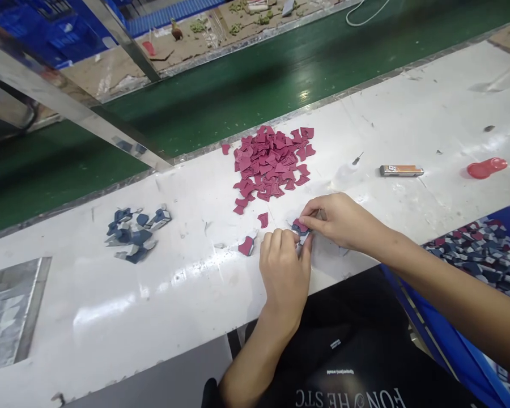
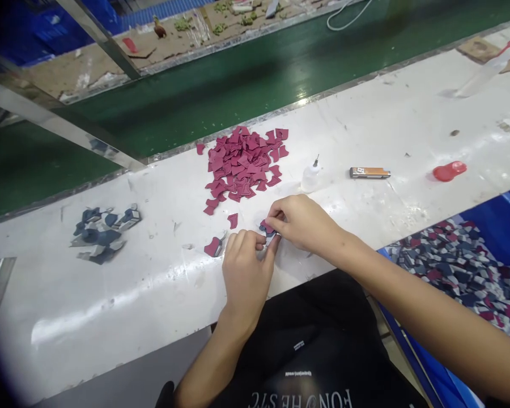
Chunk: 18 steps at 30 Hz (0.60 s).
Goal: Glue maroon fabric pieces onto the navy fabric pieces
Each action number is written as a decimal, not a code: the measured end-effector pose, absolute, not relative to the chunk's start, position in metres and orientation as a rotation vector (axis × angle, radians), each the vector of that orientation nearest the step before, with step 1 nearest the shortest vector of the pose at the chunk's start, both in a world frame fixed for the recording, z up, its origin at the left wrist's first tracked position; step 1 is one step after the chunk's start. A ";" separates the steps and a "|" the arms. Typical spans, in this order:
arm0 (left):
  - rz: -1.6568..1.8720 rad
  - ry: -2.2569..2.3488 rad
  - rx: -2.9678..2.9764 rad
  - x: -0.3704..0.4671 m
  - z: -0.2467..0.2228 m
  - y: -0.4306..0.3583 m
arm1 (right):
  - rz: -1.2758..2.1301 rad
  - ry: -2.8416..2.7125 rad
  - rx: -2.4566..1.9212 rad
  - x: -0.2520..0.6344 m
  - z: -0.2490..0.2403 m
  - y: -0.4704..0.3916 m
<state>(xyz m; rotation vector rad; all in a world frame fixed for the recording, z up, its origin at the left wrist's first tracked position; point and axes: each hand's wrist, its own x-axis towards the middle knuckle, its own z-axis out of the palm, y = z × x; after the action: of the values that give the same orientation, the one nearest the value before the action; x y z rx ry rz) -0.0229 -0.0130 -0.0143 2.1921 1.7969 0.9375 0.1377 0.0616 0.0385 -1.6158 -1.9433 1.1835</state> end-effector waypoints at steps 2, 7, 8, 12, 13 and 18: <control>0.954 1.795 2.186 -0.023 -0.015 -0.013 | 1.187 -1.943 -1.600 0.138 0.038 0.061; 0.972 1.787 2.174 -0.023 -0.016 -0.011 | 1.141 -1.980 -1.624 0.135 0.038 0.059; 0.974 1.788 2.173 -0.023 -0.016 -0.010 | 1.120 -1.998 -1.611 0.135 0.038 0.059; 0.967 1.786 2.189 -0.024 -0.017 -0.010 | 1.123 -2.012 -1.563 0.135 0.037 0.057; 0.966 1.789 2.192 -0.023 -0.017 -0.009 | 1.130 -2.014 -1.566 0.135 0.037 0.057; 1.046 1.763 2.271 -0.027 -0.011 -0.008 | 1.107 -2.116 -1.614 0.132 0.039 0.062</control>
<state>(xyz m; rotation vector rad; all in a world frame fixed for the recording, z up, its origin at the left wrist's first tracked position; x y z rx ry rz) -0.0275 -0.0082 -0.0112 2.2706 1.7633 1.0455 0.1322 0.0625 0.0389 -1.6136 -2.1156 1.1074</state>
